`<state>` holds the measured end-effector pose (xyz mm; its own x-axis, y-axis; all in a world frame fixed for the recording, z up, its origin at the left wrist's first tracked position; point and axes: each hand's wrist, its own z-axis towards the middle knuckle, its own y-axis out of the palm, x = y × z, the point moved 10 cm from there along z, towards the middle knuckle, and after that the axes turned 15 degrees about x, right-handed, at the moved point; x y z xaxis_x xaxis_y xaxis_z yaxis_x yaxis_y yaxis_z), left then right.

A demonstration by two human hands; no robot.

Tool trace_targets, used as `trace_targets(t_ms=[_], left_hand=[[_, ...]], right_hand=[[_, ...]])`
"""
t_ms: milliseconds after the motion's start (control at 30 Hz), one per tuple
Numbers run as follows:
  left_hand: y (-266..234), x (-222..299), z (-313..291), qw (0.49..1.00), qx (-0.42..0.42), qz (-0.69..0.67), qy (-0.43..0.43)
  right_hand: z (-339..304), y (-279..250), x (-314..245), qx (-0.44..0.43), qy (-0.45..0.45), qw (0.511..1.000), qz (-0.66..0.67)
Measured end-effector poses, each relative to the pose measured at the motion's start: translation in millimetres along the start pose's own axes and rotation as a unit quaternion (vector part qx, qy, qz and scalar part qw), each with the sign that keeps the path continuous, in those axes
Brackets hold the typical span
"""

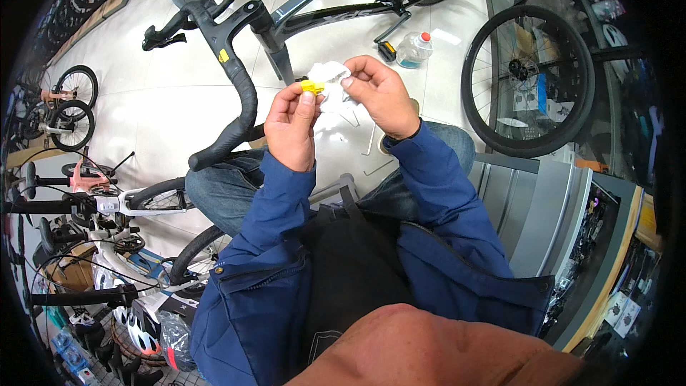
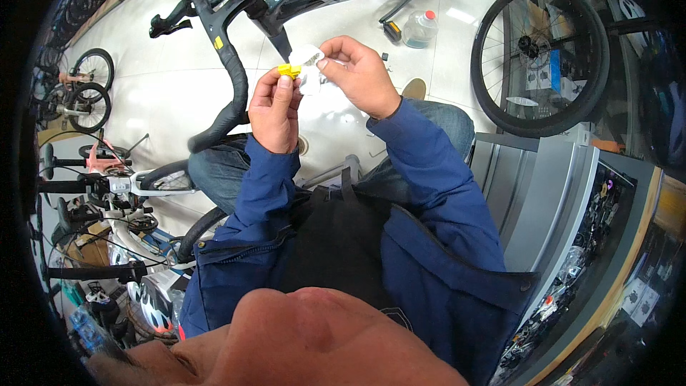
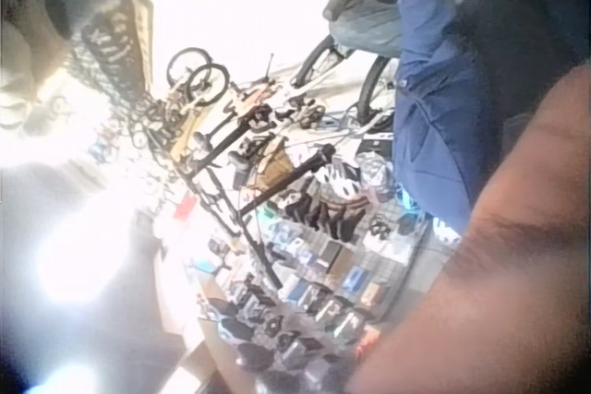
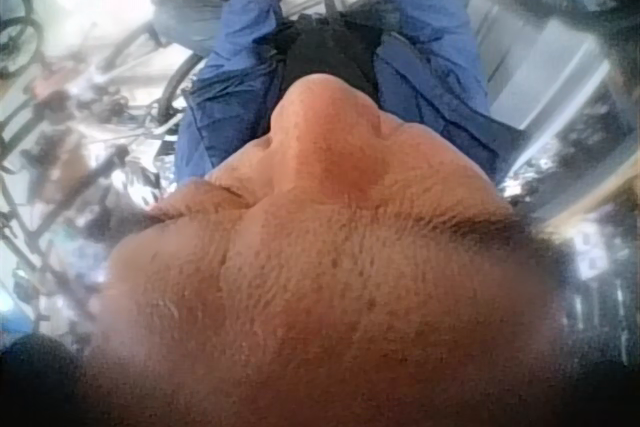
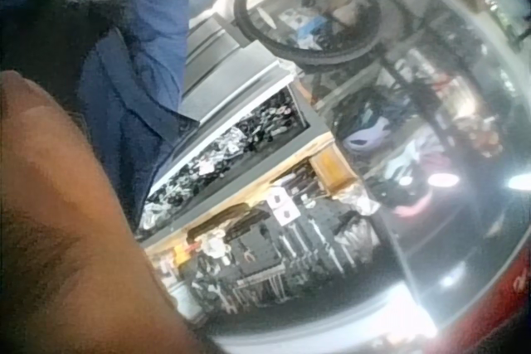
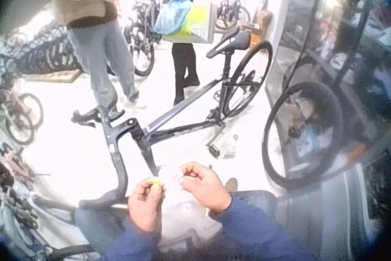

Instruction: The person removes the front wheel from a bicycle, then detaches the handlebar assembly from the frame. They open a drawer to retrieve a small Allen key and use it to loosen a bolt on the handlebar stem. Finally, they wipe a small yellow component with a tissue.

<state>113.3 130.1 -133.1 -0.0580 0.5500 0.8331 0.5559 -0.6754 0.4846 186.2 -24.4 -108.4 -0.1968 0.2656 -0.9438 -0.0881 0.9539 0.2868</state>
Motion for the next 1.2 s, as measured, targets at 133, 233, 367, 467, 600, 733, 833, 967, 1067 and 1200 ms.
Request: trace_targets(t_ms=[133, 233, 367, 467, 600, 733, 833, 967, 1067, 1200], left_hand=[[-1.0, -5.4, 1.8, 1.000, -0.003, -0.005, 0.003], [-1.8, -9.8, 2.0, 1.000, -0.014, -0.017, -0.017], [1.3, -11.7, 2.3, 0.997, -0.040, 0.033, -0.051], [2.8, -7.3, 4.1, 0.992, -0.063, 0.056, -0.090], [13.6, 7.6, 4.6, 0.987, -0.123, 0.040, -0.090], [14.7, 11.3, 0.4, 0.987, -0.120, 0.074, -0.073], [15.4, 16.0, 0.6, 0.989, -0.105, 0.096, -0.030], [10.3, 15.6, 3.6, 0.996, -0.050, 0.069, -0.013], [6.9, 12.0, 6.5, 0.999, -0.018, 0.045, -0.014], [7.3, 10.3, 7.3, 0.999, -0.011, 0.031, -0.004]], right_hand=[[-14.4, 19.0, -31.9, -0.048, -0.199, 0.972, -0.114], [-26.2, 25.8, -52.8, -0.043, -0.336, 0.916, -0.216], [-26.6, 24.5, -63.6, -0.043, -0.371, 0.891, -0.259], [-22.7, 18.5, -64.2, -0.058, -0.337, 0.900, -0.270], [-13.0, 9.8, -46.8, -0.065, -0.216, 0.940, -0.257], [-8.4, 7.3, -35.2, -0.068, -0.169, 0.965, -0.186], [-3.5, 2.2, -20.9, -0.059, -0.099, 0.988, -0.100], [1.5, -5.1, -4.1, -0.012, -0.005, 1.000, -0.012], [1.1, -4.5, -6.4, 0.018, -0.008, 1.000, 0.011], [-10.2, 12.8, -22.4, -0.046, -0.084, 0.994, -0.055]])
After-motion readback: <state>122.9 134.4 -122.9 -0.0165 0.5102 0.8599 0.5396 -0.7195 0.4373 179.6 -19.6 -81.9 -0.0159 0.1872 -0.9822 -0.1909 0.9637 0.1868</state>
